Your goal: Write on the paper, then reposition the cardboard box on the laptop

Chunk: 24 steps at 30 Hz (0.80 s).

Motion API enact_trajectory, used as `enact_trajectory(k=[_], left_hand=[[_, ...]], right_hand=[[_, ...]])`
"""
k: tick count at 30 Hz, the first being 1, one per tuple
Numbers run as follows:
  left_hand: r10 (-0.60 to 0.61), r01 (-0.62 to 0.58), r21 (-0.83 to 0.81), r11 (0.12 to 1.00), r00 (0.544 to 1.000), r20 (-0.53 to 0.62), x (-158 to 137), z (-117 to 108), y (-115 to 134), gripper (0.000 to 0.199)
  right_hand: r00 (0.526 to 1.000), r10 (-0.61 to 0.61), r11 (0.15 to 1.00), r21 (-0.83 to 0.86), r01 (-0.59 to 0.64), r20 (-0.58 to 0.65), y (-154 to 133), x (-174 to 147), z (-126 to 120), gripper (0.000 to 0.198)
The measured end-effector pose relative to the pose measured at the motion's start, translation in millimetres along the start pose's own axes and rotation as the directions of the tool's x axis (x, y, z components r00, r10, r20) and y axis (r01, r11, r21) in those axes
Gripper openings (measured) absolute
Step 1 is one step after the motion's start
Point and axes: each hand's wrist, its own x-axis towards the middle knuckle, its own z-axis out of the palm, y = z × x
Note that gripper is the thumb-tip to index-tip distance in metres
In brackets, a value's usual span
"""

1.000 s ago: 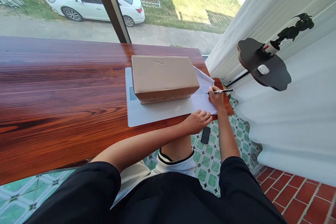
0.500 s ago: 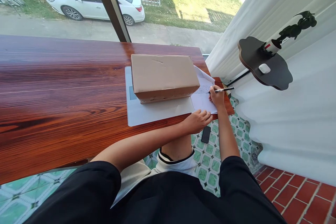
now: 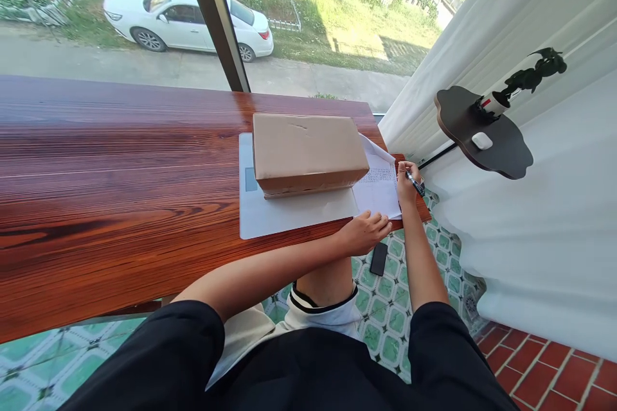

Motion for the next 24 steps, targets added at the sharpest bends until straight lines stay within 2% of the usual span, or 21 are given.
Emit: enact_trajectory(k=[5, 12, 15, 20, 24], left_hand=[[-0.006, 0.006, -0.023, 1.000, 1.000, -0.021, 2, 2, -2, 0.043], [0.002, -0.001, 0.021, 1.000, 0.999, -0.035, 2, 9, -4, 0.045], [0.026, -0.023, 0.050, 0.998, 0.999, -0.047, 2, 11, -6, 0.046], [0.136, -0.127, 0.098, 0.987, 0.987, -0.090, -9, -5, -6, 0.042], [0.124, -0.120, 0.039, 0.992, 0.987, -0.104, -40, -19, 7, 0.045]], right_hand=[[0.997, -0.074, 0.994, 0.077, 0.074, -0.005, 7, 1, 3, 0.049], [1.000, 0.005, 0.999, 0.038, -0.005, 0.005, 20, 6, 8, 0.046], [1.000, -0.012, 0.999, 0.042, 0.012, -0.001, 20, 6, 9, 0.046], [1.000, -0.029, 1.000, 0.010, 0.029, 0.003, 15, 6, 10, 0.054], [1.000, -0.025, 1.000, -0.018, 0.025, 0.015, 19, 9, 12, 0.058]])
